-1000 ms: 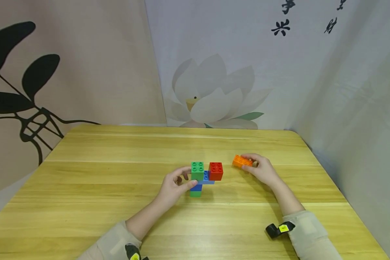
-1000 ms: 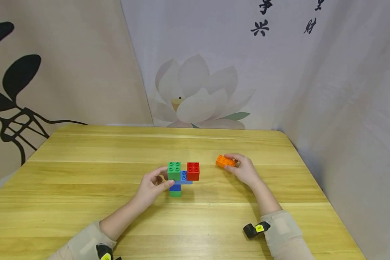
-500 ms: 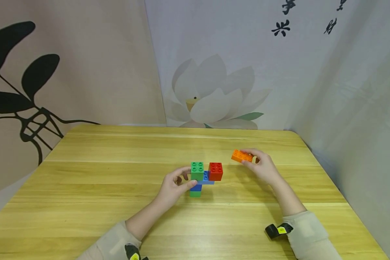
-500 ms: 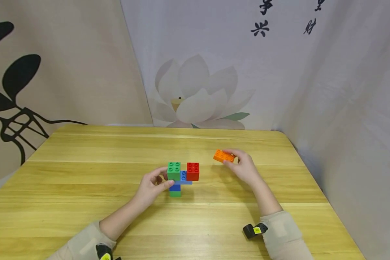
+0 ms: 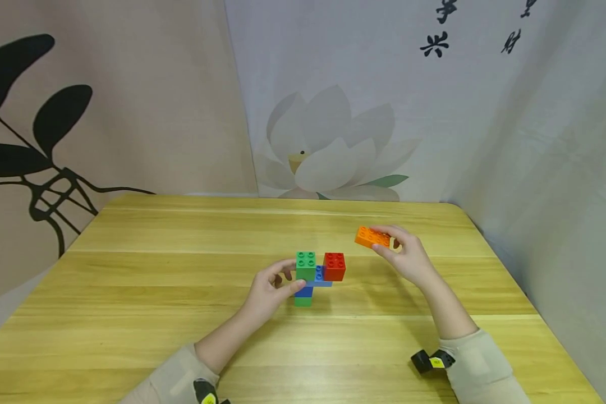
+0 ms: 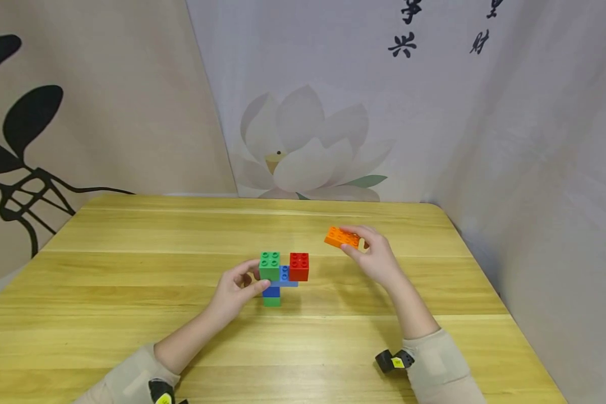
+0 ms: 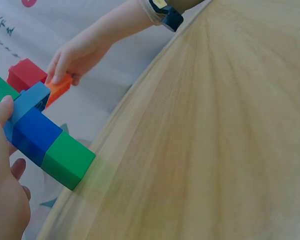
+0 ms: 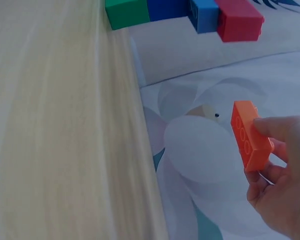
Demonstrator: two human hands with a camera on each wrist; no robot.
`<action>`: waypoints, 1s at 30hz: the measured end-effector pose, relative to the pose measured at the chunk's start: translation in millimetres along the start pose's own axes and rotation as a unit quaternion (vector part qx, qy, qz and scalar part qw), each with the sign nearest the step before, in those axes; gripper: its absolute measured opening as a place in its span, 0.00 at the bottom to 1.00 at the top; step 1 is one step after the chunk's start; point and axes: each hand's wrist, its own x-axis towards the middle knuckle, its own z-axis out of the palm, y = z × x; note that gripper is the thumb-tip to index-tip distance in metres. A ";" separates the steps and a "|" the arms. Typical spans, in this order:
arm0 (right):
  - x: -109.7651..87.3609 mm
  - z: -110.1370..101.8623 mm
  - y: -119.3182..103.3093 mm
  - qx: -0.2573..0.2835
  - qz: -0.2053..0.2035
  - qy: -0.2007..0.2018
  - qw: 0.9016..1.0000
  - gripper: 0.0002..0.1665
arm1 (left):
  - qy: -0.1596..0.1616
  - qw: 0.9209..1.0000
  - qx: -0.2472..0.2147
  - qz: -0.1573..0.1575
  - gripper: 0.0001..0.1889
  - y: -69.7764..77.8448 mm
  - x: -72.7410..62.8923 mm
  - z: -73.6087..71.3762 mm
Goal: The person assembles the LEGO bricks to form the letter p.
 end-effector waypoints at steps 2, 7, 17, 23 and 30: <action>-0.1 -0.1 -4.8 0.005 -0.007 0.001 1.000 0.22 | 0.003 1.000 0.003 0.004 0.19 0.2 -0.3 -0.3; -1.2 -0.1 -17.0 0.015 -0.019 -0.001 1.000 0.22 | 0.005 1.000 0.006 0.001 0.19 1.3 -0.8 -0.9; -4.5 -3.0 -38.7 0.009 -0.087 0.021 0.996 0.23 | 0.006 1.000 0.006 -0.007 0.20 3.4 -1.6 -2.5; -6.4 -2.3 -53.3 0.023 -0.122 0.024 0.992 0.23 | 0.003 1.000 0.005 -0.010 0.19 3.3 -1.5 -2.1; -6.4 2.8 -65.9 0.035 -0.165 0.026 0.985 0.24 | -0.001 1.000 0.004 -0.010 0.20 1.8 -0.9 -0.9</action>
